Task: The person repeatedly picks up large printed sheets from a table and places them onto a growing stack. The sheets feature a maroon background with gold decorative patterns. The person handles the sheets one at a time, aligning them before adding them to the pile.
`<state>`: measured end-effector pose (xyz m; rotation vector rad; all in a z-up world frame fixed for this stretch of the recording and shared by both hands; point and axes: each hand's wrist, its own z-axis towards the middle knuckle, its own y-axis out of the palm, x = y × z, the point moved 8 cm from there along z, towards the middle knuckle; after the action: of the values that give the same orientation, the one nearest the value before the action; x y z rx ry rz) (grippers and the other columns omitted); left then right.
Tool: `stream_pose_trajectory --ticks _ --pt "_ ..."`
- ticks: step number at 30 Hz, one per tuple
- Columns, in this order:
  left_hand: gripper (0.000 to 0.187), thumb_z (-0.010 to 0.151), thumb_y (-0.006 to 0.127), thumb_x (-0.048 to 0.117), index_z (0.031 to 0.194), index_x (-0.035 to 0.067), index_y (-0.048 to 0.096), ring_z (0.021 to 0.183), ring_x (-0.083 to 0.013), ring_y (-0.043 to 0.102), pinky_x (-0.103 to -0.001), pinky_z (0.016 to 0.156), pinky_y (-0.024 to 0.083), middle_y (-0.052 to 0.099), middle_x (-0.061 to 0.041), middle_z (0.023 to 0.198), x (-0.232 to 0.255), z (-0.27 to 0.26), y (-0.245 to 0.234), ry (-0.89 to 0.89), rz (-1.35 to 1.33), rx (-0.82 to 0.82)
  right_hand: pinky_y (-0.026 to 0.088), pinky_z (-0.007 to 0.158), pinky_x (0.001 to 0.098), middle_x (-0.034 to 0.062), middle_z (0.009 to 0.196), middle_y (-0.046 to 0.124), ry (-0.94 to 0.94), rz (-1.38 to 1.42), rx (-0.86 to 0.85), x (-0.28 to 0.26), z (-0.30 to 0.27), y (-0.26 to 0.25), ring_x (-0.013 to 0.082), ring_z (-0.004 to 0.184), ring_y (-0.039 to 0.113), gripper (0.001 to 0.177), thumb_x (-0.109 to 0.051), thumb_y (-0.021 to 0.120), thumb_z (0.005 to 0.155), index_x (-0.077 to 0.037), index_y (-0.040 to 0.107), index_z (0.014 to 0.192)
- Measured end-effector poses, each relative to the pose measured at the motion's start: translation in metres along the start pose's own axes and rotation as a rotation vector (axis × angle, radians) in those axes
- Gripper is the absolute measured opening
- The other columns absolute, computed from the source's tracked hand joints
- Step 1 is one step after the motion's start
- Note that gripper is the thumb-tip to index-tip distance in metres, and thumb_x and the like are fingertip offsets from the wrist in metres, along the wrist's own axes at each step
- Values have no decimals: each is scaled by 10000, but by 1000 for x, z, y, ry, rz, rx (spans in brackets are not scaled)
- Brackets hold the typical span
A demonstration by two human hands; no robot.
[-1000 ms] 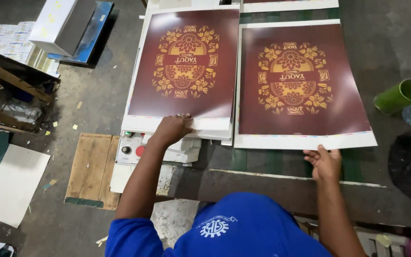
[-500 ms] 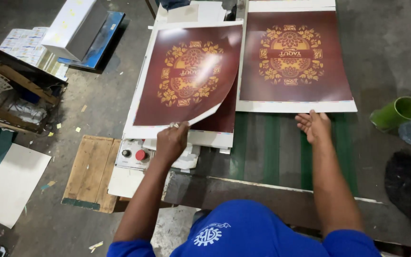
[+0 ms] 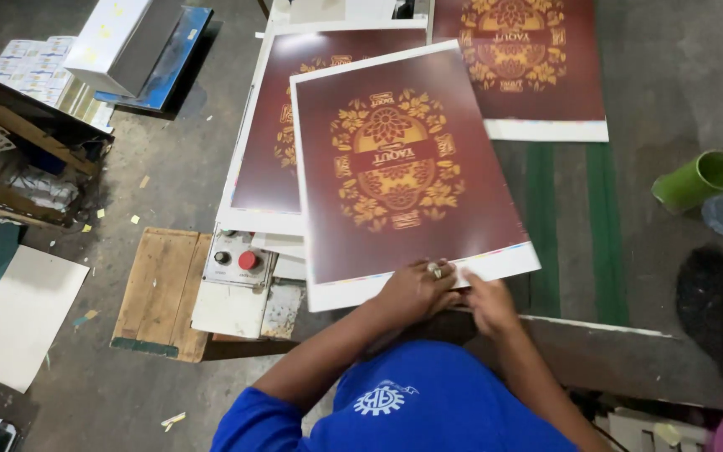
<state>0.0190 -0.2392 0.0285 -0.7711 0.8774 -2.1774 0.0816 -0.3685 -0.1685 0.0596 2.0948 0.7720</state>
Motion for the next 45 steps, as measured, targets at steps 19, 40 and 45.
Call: stream_pose_trajectory --ticks 19,40,45 --pt "739 778 753 513 1245 -38 599 1273 -399 592 -451 975 543 592 -229 1374 -179 -51 -38 -254 397 -467 551 583 312 102 1082 669 -527 -51 570 -64 -142 -200 196 815 672 246 -81 599 1101 -10 552 1332" --pt "75 826 714 146 780 88 703 692 -335 708 -465 589 534 704 -137 752 -133 -45 -71 -240 324 -191 554 570 328 72 999 672 -364 -185 441 -127 45 -174 190 787 682 237 -213 561 1114 -54 557 1289" --pt "84 963 679 100 1026 112 733 592 -319 655 -455 531 502 655 -137 688 -144 -52 -132 -464 373 260 577 659 315 169 1124 740 -217 -265 491 -96 20 -144 235 915 732 520 -227 527 1053 -97 344 1522"
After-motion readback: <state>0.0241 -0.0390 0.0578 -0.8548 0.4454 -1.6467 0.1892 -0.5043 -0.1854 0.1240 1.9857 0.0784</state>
